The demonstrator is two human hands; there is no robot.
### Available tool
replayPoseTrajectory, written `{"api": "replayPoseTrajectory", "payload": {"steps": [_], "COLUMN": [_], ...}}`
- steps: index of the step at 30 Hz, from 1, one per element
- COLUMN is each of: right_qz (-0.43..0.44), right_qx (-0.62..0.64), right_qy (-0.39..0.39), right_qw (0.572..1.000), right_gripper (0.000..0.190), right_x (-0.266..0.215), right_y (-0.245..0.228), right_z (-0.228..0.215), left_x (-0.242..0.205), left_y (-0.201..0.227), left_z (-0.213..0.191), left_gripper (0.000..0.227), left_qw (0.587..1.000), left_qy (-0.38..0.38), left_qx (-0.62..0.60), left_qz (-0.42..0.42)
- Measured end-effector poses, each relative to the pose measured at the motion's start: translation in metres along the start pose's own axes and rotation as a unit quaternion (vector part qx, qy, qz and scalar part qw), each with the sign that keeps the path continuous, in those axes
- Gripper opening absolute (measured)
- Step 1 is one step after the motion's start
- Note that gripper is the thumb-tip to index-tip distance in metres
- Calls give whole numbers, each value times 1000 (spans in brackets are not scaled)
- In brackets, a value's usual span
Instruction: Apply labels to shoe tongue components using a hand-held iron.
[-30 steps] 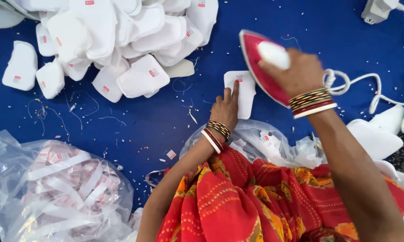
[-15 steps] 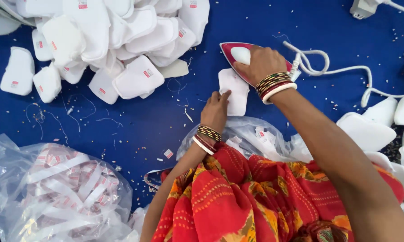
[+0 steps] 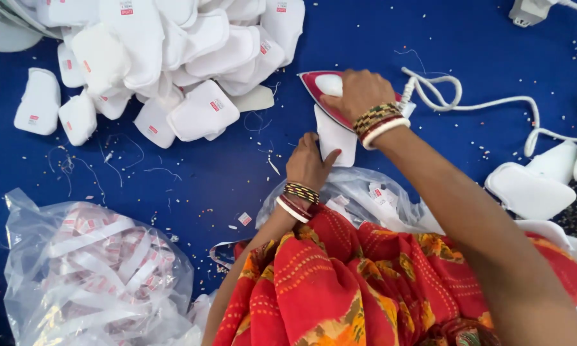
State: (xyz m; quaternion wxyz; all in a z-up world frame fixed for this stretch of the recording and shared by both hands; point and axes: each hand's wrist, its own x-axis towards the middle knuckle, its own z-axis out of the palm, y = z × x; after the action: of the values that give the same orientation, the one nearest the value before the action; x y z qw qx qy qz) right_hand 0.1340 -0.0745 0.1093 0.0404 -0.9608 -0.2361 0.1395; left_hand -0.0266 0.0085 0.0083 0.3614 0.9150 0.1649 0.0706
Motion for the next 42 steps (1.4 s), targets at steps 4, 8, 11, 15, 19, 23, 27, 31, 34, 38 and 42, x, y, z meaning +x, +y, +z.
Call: {"api": "replayPoseTrajectory", "payload": {"steps": [4, 8, 11, 15, 19, 23, 27, 31, 34, 38, 42], "right_qz": [-27, -22, -13, 2, -5, -34, 3, -14, -35, 174, 366], "right_qx": [-16, -17, -28, 17, 226, 509, 511, 460, 312, 95, -129], "right_qy": [-11, -61, -52, 42, 216, 210, 223, 255, 291, 162, 32], "right_qw": [999, 998, 998, 999, 950, 834, 831, 850, 904, 967, 921], "right_gripper": [62, 60, 69, 70, 62, 57, 65, 61, 53, 36, 61], "right_x": [-16, -55, -33, 19, 34, 23, -1, -13, -49, -140, -214], "right_y": [15, 23, 33, 41, 68, 98, 99, 98, 126, 209, 320], "right_z": [8, -10, -5, -5, -13, 25, 55, 56, 52, 44, 77], "left_x": [6, 11, 18, 23, 30, 41, 26, 9, -6, -20, -20], "left_y": [7, 2, 1, -12, -16, -73, -207, -166, -130, -109, -67], "left_z": [-5, -2, 1, -11, -70, -172, -226, -221, -175, -85, -52], "left_gripper": [66, 62, 57, 46, 36, 32, 13, 44, 32, 39, 42], "left_qw": [999, 991, 990, 988, 987, 973, 940, 896, 815, 625, 594], "left_qy": [-12, -74, -76, -101, -30, 211, 296, 290, 162, -96, -148], "left_qx": [3, -20, -25, -30, -136, -15, 99, -292, -512, -737, -746], "left_qz": [-37, -109, -117, -113, -84, -89, 139, -167, -217, -241, -264]}}
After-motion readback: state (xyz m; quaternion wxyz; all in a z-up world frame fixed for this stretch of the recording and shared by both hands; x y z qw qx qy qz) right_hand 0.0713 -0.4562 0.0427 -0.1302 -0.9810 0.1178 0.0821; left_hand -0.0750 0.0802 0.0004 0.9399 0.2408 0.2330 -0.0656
